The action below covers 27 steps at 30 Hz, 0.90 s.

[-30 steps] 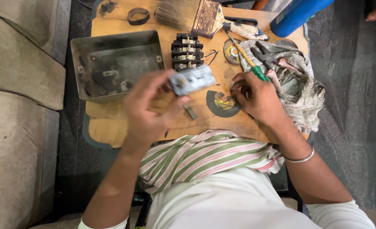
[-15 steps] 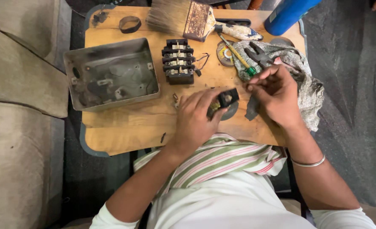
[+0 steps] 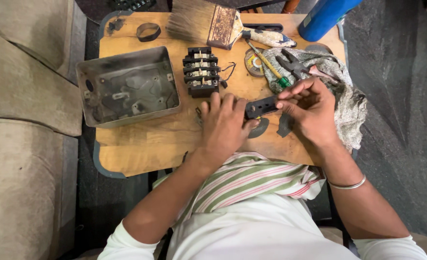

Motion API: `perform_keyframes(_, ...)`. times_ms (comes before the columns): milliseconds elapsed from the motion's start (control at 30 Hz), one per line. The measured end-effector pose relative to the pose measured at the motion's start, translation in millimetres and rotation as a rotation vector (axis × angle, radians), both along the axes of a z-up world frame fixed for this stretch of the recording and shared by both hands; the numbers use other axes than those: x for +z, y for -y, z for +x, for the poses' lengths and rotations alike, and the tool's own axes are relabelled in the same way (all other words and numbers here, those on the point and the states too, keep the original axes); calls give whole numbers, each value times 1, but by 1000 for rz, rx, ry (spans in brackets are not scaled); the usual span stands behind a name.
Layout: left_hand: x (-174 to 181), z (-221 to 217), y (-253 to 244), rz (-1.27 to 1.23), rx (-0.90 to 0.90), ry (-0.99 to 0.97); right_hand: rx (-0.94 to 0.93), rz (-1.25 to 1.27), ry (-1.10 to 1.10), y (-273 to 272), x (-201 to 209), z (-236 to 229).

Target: The person cleans a small circuit breaker by wiping the exterior and interior components with a cloth, using a screwdriver to hold parts in place, and clearing debris from the terminals.

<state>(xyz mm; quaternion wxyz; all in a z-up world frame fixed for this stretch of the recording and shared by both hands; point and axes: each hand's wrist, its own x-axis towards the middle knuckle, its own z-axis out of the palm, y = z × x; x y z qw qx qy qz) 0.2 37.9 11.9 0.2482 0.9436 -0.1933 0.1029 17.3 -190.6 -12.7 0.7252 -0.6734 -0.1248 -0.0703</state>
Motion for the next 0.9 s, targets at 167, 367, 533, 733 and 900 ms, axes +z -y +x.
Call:
perform_keyframes(167, 14, -5, -3, -343, -105, 111, 21, -56, 311, -1, 0, -9)
perform_keyframes(367, 0, -1, 13, -823, -214, -525, -44, -500, 783, -8, 17, -23)
perform_keyframes(533, -29, 1, 17, -999, -286, -588, -122, -794, 749, -14, 29, -35)
perform_keyframes(733, -35, 1, 7, -1096, -350, -651, 158, -364, 491, -12, 27, -30)
perform_keyframes(900, 5, 5, -10, -826, -326, -668, 126, -378, 506, -14, 26, -33)
